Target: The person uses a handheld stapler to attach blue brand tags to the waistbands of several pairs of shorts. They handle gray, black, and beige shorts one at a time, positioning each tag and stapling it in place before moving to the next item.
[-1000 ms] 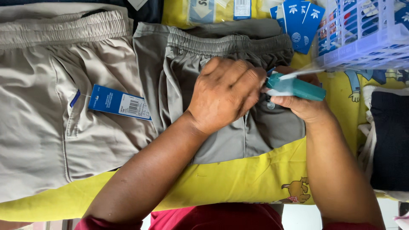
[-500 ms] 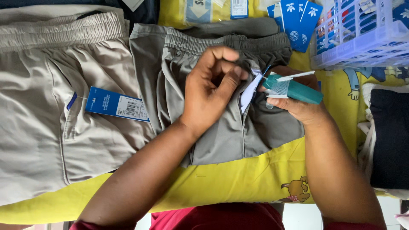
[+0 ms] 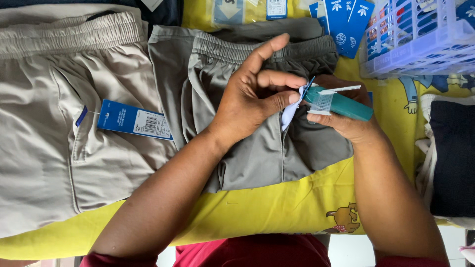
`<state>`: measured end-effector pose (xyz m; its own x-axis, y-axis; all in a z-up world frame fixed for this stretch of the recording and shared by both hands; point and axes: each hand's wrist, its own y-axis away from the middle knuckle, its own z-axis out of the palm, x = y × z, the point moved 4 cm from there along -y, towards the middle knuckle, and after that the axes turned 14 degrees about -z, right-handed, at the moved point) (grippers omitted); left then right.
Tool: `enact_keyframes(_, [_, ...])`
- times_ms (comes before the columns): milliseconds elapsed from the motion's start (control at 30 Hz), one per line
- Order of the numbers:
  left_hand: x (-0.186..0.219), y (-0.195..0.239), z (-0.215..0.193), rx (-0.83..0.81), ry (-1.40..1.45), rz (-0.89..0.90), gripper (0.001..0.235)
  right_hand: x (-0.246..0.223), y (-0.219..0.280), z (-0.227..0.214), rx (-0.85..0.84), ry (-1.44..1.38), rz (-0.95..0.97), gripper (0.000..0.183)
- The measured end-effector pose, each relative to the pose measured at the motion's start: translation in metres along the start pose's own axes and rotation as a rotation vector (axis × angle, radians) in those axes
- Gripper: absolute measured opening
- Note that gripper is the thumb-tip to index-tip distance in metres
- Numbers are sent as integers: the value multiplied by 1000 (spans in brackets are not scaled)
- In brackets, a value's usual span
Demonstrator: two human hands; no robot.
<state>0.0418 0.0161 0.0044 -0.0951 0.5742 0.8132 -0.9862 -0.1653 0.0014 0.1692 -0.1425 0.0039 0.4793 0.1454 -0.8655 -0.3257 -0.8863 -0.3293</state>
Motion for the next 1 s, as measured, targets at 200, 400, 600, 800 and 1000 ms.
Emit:
enact_keyframes(200, [-2, -1, 1, 3, -25, 0, 84, 6, 2, -2, -26, 57, -11, 29])
enact_keyframes(400, [0, 1, 4, 25, -49, -12, 93, 11, 6, 0, 40, 109, 18, 31])
enact_keyframes(600, [2, 1, 5, 62, -110, -28, 95, 1, -5, 6, -35, 327, -238, 15])
enact_keyframes(800, [-1, -1, 3, 64, -109, -27, 93, 6, 2, 5, -3, 395, -183, 21])
enact_keyframes(1000, [-2, -3, 0, 47, -71, -54, 95, 0, -4, 9, -11, 331, -197, 10])
